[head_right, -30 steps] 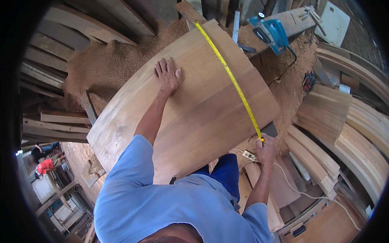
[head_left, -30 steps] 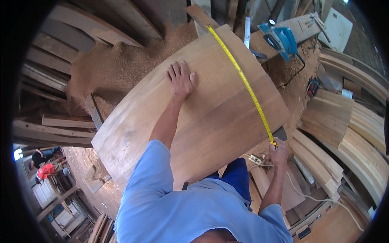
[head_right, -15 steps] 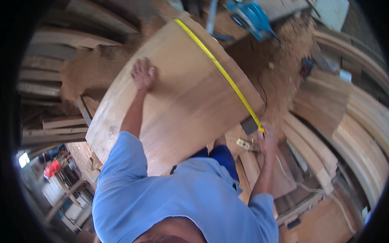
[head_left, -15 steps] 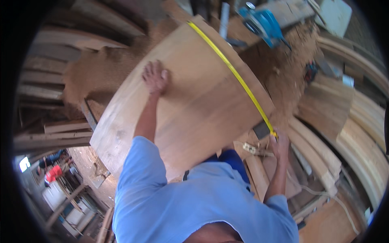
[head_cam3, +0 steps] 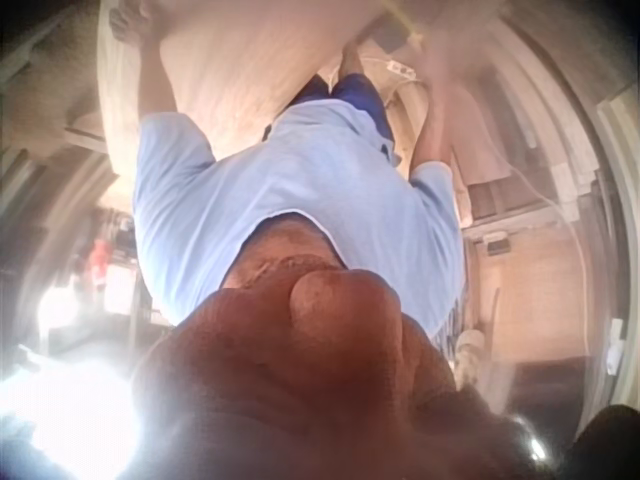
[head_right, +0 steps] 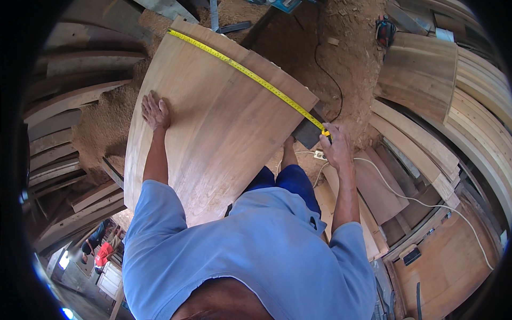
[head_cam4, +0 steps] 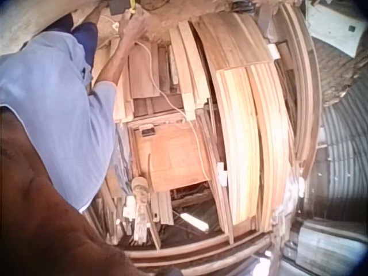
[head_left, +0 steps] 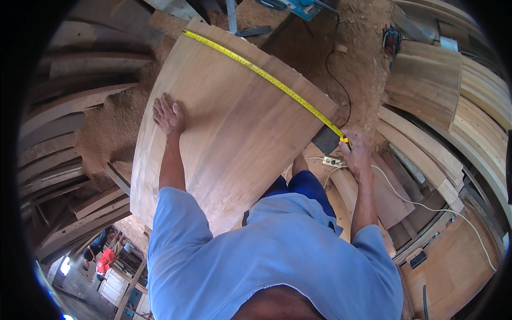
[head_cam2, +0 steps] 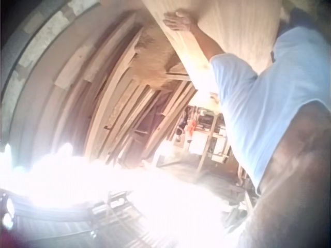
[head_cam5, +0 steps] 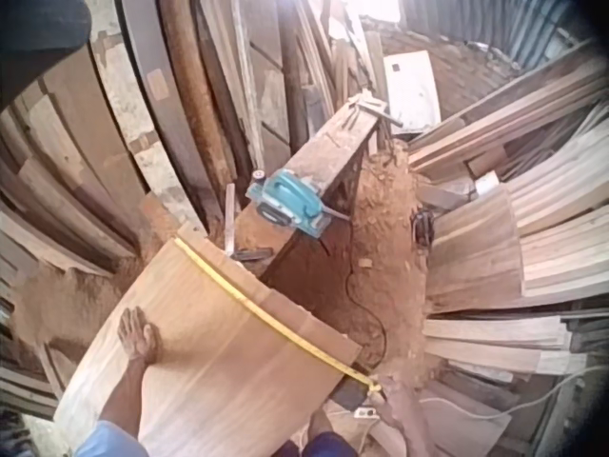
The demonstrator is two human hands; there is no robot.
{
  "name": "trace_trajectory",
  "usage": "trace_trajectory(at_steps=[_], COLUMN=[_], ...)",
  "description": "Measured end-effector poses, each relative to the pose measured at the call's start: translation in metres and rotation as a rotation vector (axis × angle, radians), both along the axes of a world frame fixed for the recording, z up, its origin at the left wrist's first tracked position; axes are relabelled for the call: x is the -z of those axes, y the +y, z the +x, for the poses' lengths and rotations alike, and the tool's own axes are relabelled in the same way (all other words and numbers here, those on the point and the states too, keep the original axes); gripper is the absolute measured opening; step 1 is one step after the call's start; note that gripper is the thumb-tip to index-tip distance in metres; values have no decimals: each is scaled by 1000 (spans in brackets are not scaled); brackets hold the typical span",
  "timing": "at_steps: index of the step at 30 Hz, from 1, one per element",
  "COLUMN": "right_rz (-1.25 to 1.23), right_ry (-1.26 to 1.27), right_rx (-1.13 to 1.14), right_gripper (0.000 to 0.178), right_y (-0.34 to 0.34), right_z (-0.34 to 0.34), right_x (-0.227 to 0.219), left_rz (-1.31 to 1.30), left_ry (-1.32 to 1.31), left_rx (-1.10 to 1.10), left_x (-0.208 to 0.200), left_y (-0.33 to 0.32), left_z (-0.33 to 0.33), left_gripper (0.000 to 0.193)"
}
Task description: The person measures a large piece of wood with a tape measure, checks the edge with a square, and then sands the edge of the wood using a power planer.
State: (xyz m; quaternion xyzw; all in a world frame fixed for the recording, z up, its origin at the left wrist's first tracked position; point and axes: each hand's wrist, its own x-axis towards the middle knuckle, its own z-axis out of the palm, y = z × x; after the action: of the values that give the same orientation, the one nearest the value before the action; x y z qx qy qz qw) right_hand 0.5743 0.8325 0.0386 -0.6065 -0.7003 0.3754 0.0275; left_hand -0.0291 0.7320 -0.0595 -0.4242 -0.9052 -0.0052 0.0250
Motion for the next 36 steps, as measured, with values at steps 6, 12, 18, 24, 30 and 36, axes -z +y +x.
trace_trajectory(at_steps=[6, 12, 18, 24, 30, 36], right_rz=[1, -70, 9, 214, 383, 513], right_ry=[-20, 9, 192, 107, 66, -149], right_rx=[-23, 8, -15, -129, -377, -490], right_gripper=[43, 42, 43, 45, 42, 46], right_y=[1, 0, 43, 136, 212, 294], right_z=[4, 5, -23, -116, -252, -331], right_x=[4, 11, 0, -2, 28, 45], left_rz=[-33, 45, 14, 65, 169, 300], left_ry=[-10, -1, 4, -40, -85, -104], left_rx=[-9, -1, -52, -51, -86, -53], left_x=[-3, 5, -3, -2, -7, -10], left_y=[3, -4, 0, 7, -15, 9], left_z=[6, 4, 6, 9, 12, 20], left_gripper=[67, 67, 68, 69, 68, 67])
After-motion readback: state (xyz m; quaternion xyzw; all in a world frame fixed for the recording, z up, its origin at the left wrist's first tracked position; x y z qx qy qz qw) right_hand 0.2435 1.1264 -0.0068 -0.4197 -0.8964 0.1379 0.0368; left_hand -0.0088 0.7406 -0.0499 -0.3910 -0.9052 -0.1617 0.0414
